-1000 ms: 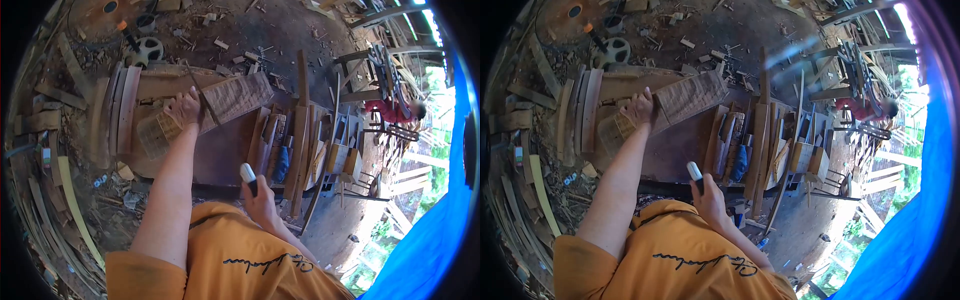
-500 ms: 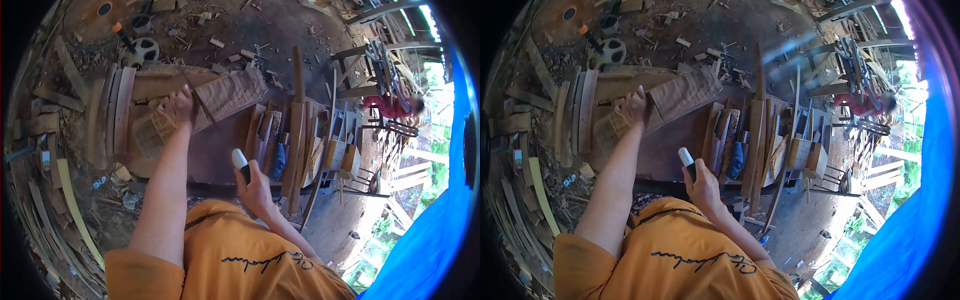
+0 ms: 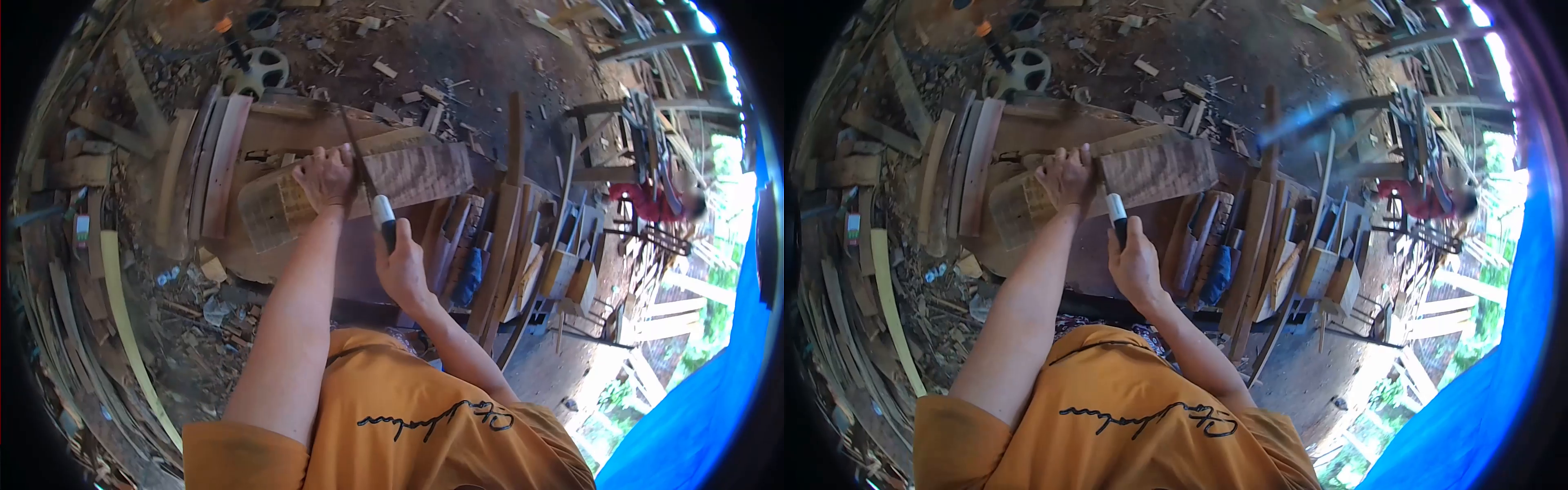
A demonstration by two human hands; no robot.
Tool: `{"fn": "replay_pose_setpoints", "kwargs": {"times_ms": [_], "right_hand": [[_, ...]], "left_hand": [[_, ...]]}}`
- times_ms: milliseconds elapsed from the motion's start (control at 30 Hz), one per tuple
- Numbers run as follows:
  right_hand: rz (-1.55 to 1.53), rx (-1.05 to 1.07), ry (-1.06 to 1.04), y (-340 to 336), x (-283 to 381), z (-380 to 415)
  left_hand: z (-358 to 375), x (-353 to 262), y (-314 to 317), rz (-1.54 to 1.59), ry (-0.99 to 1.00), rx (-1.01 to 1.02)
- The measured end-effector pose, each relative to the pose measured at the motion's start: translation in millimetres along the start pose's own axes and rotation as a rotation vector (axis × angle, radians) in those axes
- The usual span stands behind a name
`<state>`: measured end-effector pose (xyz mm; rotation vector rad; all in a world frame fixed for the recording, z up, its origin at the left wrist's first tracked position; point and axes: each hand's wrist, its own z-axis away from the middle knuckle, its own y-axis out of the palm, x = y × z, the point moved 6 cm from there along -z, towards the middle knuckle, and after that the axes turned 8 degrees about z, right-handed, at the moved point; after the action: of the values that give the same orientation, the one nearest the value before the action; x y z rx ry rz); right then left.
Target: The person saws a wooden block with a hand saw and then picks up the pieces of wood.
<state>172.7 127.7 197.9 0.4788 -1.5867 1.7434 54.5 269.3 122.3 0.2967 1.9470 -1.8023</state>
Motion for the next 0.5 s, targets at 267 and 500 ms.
{"fn": "replay_pose_setpoints", "kwargs": {"times_ms": [267,500], "right_hand": [[0.07,-0.116,-0.051,25.5,-22.1,8.1],[0.212,-0.125,0.024,27.8,-19.3,-7.2]], "left_hand": [[0.5,6.5,7.9,-0.051,0.069,-0.114],[26.4,-1.7,-7.9,0.057,0.237,-0.24]]}}
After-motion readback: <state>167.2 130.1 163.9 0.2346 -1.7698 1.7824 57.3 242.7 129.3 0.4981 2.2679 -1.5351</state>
